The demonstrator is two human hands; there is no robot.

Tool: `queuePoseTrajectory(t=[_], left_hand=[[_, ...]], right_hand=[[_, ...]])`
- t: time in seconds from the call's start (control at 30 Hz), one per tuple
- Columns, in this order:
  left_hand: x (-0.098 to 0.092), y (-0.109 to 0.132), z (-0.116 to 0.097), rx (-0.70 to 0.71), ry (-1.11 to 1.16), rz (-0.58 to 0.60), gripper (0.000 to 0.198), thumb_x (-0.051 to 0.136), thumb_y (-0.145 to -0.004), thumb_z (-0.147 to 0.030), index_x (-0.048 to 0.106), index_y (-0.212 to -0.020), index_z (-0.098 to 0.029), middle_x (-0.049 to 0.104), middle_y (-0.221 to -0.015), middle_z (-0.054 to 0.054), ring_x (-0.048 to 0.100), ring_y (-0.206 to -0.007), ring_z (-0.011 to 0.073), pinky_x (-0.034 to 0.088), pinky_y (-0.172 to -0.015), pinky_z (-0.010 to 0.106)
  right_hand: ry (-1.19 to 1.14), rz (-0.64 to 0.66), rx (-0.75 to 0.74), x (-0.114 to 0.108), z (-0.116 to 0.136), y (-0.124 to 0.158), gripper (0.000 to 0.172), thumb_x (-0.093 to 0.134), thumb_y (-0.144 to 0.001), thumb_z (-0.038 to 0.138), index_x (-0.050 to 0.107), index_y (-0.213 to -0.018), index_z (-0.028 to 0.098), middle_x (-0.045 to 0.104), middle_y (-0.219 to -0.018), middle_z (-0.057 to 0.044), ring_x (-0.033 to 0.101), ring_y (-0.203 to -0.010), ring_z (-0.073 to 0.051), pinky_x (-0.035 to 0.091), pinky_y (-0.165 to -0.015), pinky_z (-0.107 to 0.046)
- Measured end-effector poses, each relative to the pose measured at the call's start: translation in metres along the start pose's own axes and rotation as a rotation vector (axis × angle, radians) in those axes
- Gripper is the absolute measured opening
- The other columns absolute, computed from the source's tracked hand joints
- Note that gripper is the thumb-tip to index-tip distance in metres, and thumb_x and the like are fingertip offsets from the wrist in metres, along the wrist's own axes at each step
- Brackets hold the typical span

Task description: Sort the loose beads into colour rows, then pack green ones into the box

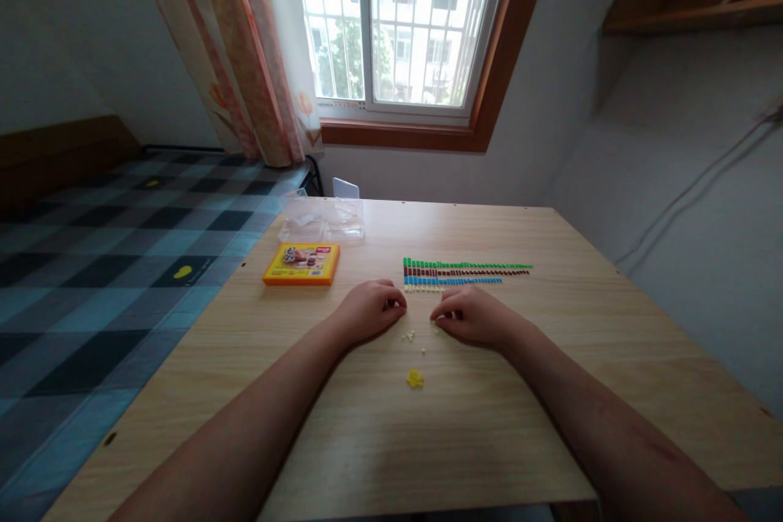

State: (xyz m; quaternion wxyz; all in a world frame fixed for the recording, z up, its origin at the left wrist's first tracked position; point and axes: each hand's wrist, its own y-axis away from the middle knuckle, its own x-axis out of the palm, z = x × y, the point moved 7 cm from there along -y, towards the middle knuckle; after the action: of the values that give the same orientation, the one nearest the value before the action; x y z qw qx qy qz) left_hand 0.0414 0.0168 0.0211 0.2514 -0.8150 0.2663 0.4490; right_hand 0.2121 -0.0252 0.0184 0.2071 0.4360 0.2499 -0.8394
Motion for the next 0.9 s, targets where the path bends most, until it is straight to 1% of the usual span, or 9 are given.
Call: queuePoseTrajectory(t=[0.13,0.2,0.27,0.4,0.47,0.57,0.9], left_hand=[[0.001,0.000,0.001,-0.005,-0.006,0.006,0.014,0.064,-0.084,-0.021,0.078,-0.085,-0.022,0.070,-0.085,0.002,0.062,-0.075,0.0147,0.045,-0.069,0.024],[0.001,0.000,0.001,-0.007,-0.004,0.008,0.014,0.064,-0.084,-0.021,0.078,-0.085,-0.022,0.070,-0.086,0.002,0.062,-0.076,0.0148,0.045,-0.070,0.024],[0.002,0.000,0.001,-0.006,0.001,0.009,0.015,0.063,-0.084,-0.021,0.078,-0.084,-0.022,0.070,-0.086,0.002,0.063,-0.077,0.0149,0.046,-0.071,0.024],[0.001,0.000,0.001,-0.004,0.004,0.007,0.015,0.063,-0.084,-0.021,0.078,-0.084,-0.022,0.070,-0.086,0.002,0.063,-0.077,0.0148,0.046,-0.071,0.025],[0.001,0.000,0.001,-0.007,0.001,0.007,0.015,0.063,-0.083,-0.021,0.078,-0.084,-0.022,0.070,-0.085,0.002,0.063,-0.076,0.0147,0.045,-0.070,0.025],[0.000,0.000,0.001,-0.004,0.000,0.011,0.015,0.063,-0.083,-0.022,0.078,-0.084,-0.022,0.070,-0.085,0.002,0.062,-0.075,0.0147,0.045,-0.070,0.025],[0.000,-0.001,0.000,-0.001,0.003,0.012,0.015,0.063,-0.084,-0.022,0.078,-0.084,-0.022,0.070,-0.086,0.003,0.063,-0.077,0.0154,0.046,-0.071,0.025]], right_hand=[[0.023,0.020,0.028,0.001,-0.006,-0.001,0.015,0.066,-0.085,0.018,0.080,-0.088,0.024,0.074,-0.082,-0.001,0.064,-0.074,-0.014,0.045,-0.069,-0.024],[0.029,0.007,0.043,-0.002,-0.012,-0.001,0.015,0.066,-0.085,0.018,0.079,-0.087,0.024,0.075,-0.083,-0.001,0.065,-0.074,-0.015,0.045,-0.069,-0.025],[0.051,-0.047,0.068,-0.010,-0.019,-0.001,0.016,0.065,-0.086,0.017,0.079,-0.086,0.023,0.075,-0.083,-0.002,0.065,-0.073,-0.015,0.046,-0.070,-0.025],[0.094,-0.219,0.161,-0.028,-0.035,0.001,0.015,0.064,-0.087,0.017,0.078,-0.086,0.021,0.076,-0.085,-0.004,0.067,-0.078,-0.017,0.046,-0.074,-0.027],[0.098,-0.255,0.212,-0.030,-0.041,0.002,0.014,0.065,-0.086,0.017,0.078,-0.085,0.021,0.076,-0.085,-0.004,0.067,-0.079,-0.018,0.046,-0.074,-0.028],[0.109,-0.258,0.261,-0.028,-0.044,0.000,0.014,0.064,-0.085,0.017,0.078,-0.083,0.020,0.076,-0.084,-0.005,0.067,-0.079,-0.019,0.046,-0.073,-0.028],[0.139,-0.223,0.316,-0.024,-0.050,-0.001,0.016,0.064,-0.085,0.020,0.080,-0.085,0.020,0.076,-0.086,-0.006,0.067,-0.081,-0.020,0.047,-0.075,-0.029]])
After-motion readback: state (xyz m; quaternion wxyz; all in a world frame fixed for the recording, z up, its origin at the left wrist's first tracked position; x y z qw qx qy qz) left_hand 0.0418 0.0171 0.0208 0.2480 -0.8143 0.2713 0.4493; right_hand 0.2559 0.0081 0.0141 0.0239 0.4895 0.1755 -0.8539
